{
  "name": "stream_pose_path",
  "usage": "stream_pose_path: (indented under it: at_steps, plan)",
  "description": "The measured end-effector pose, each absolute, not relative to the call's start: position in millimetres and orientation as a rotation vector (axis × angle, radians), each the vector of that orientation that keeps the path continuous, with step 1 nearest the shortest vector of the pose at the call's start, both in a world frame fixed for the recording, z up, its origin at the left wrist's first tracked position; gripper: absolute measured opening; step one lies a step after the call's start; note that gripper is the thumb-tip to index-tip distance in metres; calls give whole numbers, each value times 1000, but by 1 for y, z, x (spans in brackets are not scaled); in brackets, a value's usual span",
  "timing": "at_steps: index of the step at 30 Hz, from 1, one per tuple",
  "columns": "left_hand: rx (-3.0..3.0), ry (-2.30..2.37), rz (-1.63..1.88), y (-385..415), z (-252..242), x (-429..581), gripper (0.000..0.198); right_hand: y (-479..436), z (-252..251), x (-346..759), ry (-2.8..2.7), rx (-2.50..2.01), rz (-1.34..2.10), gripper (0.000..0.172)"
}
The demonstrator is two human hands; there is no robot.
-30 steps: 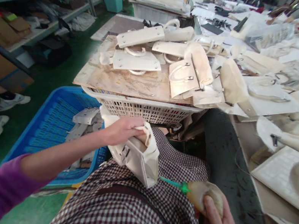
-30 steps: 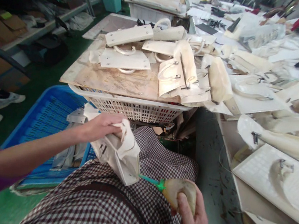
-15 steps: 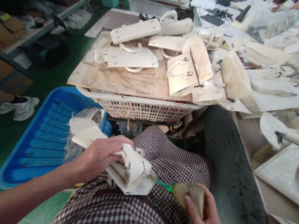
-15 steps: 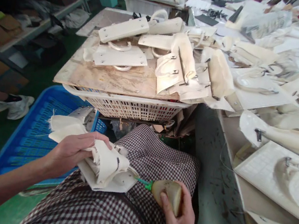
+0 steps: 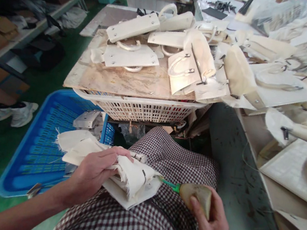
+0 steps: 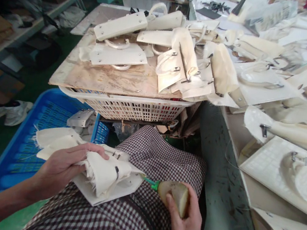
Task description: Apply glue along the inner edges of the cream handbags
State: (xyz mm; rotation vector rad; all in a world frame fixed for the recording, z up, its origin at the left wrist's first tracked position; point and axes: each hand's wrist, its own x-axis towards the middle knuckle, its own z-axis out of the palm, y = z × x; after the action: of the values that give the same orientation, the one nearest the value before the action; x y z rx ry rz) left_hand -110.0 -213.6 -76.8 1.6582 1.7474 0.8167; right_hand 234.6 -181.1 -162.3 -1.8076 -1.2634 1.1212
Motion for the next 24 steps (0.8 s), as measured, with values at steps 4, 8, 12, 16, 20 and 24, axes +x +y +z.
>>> stream_pose_path:
  at_steps: [4, 8, 12, 16, 20, 24]
  plan:
    - [1656, 1722, 848, -216, -74, -106, 29, -172, -166, 236, -1299, -1784, 1179, 65]
    - [1650, 1741, 842, -221, -69, -101, 29, -169, -159, 238, -1214, -1805, 1297, 66]
    - [1638, 1784, 779, -227, -67, -99, 30, -174, -153, 237, -1091, -1803, 1413, 66]
    - [1695, 1757, 817, -234, -73, -100, 30, -178, -155, 236, -1065, -1801, 1410, 60]
    - [1690, 1730, 845, -238, -78, -100, 31, -179, -161, 235, -1123, -1865, 1221, 61]
    - [1681, 1731, 831, -235, -78, -98, 32, -179, -168, 235, -1180, -1867, 1121, 67]
